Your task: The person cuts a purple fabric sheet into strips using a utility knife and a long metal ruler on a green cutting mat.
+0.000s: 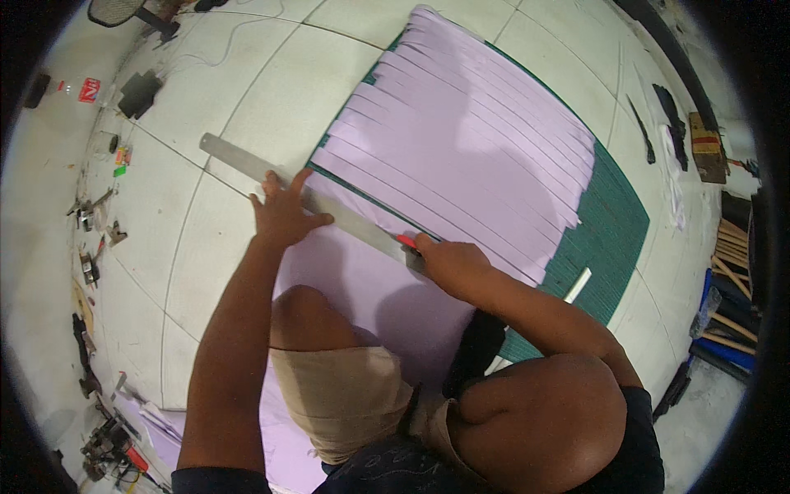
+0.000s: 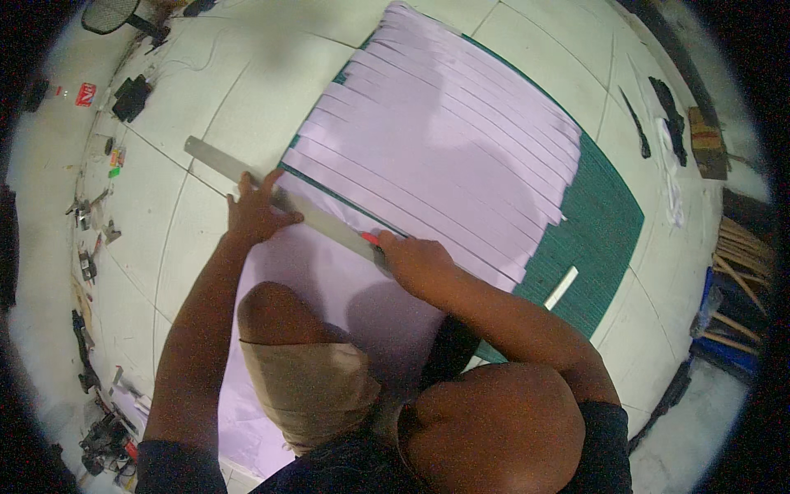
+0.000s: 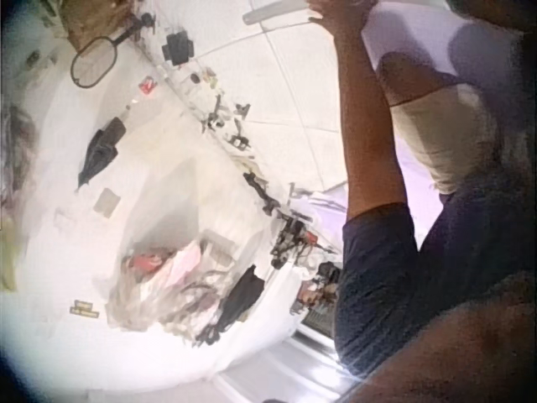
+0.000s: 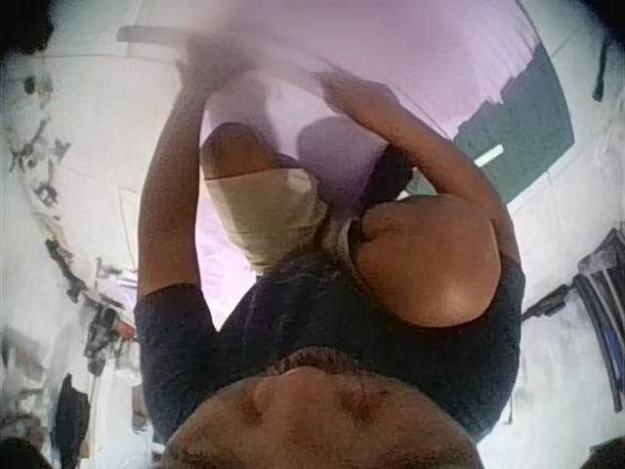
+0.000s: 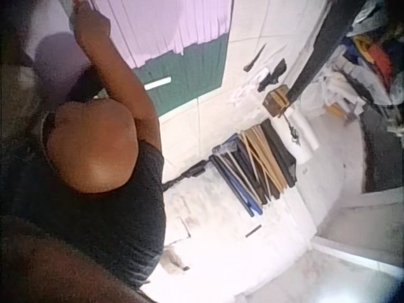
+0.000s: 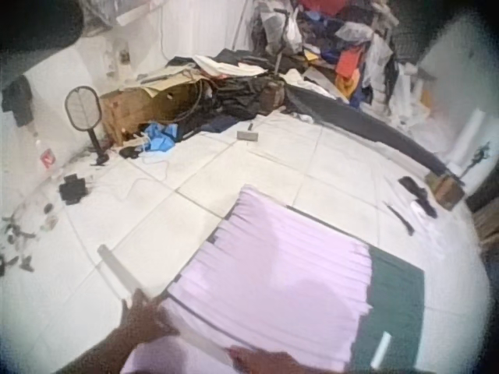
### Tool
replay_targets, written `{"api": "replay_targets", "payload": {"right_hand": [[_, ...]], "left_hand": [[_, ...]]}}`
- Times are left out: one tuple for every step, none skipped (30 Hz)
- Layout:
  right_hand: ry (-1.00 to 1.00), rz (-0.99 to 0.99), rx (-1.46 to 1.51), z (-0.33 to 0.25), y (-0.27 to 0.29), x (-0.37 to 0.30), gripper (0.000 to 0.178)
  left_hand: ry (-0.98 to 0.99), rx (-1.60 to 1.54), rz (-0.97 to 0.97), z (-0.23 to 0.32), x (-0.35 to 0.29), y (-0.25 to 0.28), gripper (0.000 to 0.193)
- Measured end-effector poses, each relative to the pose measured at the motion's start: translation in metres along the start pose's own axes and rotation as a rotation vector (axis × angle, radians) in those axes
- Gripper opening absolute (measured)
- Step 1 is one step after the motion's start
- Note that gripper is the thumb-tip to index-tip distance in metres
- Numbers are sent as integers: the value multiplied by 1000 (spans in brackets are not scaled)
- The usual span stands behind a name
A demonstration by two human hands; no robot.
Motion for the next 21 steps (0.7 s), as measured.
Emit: {"api": "replay_targets", "payload": {"right_hand": [[-16, -22, -3, 7, -2, -12, 32], [-60, -35, -9, 19, 0, -27, 31], [-99, -51, -7, 31, -2, -40, 29], [-139, -66, -4, 43, -4, -54, 28], [-185, -86, -33, 56, -7, -69, 27], [-228, -108, -62, 70, -13, -82, 26], [-272, -129, -90, 82, -17, -95, 25], [-306, -151, -99, 92, -18, -109, 24], [-332, -177, -103, 102, -21, -121, 23], [-358, -204, -106, 111, -24, -134, 23], [-379, -196, -98, 122, -24, -149, 24], [-394, -186, -84, 133, -26, -166, 24], [-407, -178, -71, 144, -28, -182, 25], [-446, -197, -89, 156, -32, -196, 25], [-479, -212, -108, 168, -35, -208, 24], [-511, -228, -128, 179, -38, -218, 24], [-524, -227, -133, 189, -41, -226, 23], [-533, -225, -138, 198, -44, -233, 23], [-541, -225, -143, 205, -47, -238, 22], [-544, -209, -147, 212, -52, -245, 22], [-539, -191, -156, 216, -54, -248, 21]], "left_hand": [[11, -4, 2, -4, -1, -3, 100], [4, -19, 2, -2, 0, -2, 101], [1, -26, -4, -1, 0, -1, 101], [-4, -34, -10, 1, 0, 0, 101], [17, -26, -1, 4, 1, 2, 100], [19, -19, 3, 5, 0, 1, 100], [19, -12, 7, 4, 0, 0, 100], [15, -11, 10, 3, 1, -1, 100], [20, -10, 5, -2, 0, -4, 100], [26, -8, -1, -5, 0, -7, 99], [40, -10, -15, -1, -2, -1, 99], [38, -21, -16, 1, -2, 1, 99], [38, -31, -19, 1, -1, 0, 99], [43, -35, -20, 1, -2, 1, 99], [39, -72, -16, 1, -4, 4, 99], [32, -87, -13, 3, -4, 4, 99], [25, -101, -9, 4, -3, 5, 100], [20, -112, -5, 4, -3, 6, 100], [18, -118, -8, 3, -3, 6, 100], [13, -127, -12, 5, -2, 3, 100], [16, -136, -10, 3, -1, 3, 100]]}}
Point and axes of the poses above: each hand's wrist, its own x-axis towards the middle knuckle, its own y-axis out of the back of the hand, z = x × y, the point moved 5 cm from there along x, towards the middle knuckle, and after that the axes turned 13 degrees about x, right-handed, at the moved point
